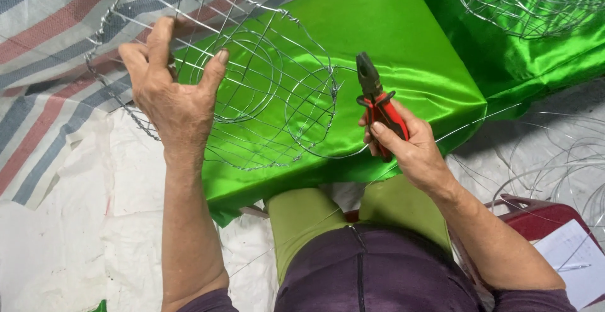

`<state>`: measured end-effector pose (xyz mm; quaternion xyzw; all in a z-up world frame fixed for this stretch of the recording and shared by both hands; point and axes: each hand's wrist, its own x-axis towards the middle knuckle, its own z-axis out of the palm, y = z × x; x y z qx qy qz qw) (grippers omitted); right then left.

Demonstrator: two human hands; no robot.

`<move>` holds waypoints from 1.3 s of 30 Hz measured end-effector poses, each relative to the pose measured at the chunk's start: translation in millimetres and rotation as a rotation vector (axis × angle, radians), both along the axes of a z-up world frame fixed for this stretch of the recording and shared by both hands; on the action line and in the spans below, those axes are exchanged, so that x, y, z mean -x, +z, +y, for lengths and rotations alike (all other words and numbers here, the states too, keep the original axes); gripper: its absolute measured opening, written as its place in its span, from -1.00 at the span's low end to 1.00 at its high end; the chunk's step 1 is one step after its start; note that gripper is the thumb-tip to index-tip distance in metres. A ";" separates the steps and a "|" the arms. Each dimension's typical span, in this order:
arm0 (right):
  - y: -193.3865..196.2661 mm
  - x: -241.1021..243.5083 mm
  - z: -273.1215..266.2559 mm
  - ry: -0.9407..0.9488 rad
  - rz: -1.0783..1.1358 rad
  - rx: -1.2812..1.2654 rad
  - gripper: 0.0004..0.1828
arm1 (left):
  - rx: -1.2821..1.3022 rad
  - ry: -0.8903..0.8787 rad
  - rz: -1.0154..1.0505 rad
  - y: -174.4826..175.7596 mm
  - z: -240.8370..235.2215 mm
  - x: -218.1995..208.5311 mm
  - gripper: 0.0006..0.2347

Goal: The person uses pliers to twist and secure wire segments onto a circular wire frame, forming a mesh structure. They repeatedly grip, twist, and adjust the wire connections while seated on the floor.

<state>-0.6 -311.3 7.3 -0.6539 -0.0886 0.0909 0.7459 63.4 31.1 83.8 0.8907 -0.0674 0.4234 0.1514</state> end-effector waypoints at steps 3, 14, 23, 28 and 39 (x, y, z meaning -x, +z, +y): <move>18.7 -3.8 5.5 -0.084 -0.135 0.057 -0.57 | 0.089 0.057 -0.010 -9.9 -7.9 10.6 -0.44; 62.6 -30.0 30.8 -0.180 -0.405 0.307 -0.43 | 0.457 0.035 0.086 -18.5 -43.7 41.1 -0.61; 80.7 -44.9 39.5 -0.054 -0.696 0.390 -0.57 | 0.279 0.133 0.210 -25.4 -18.6 59.1 -0.50; 82.8 -47.1 35.9 -0.013 -0.766 0.496 -0.60 | 0.033 0.002 -0.038 13.9 -24.8 67.0 -0.68; 72.9 -63.5 35.7 0.008 -0.866 0.451 -0.56 | -0.198 -0.620 0.200 72.2 -32.4 28.2 -0.81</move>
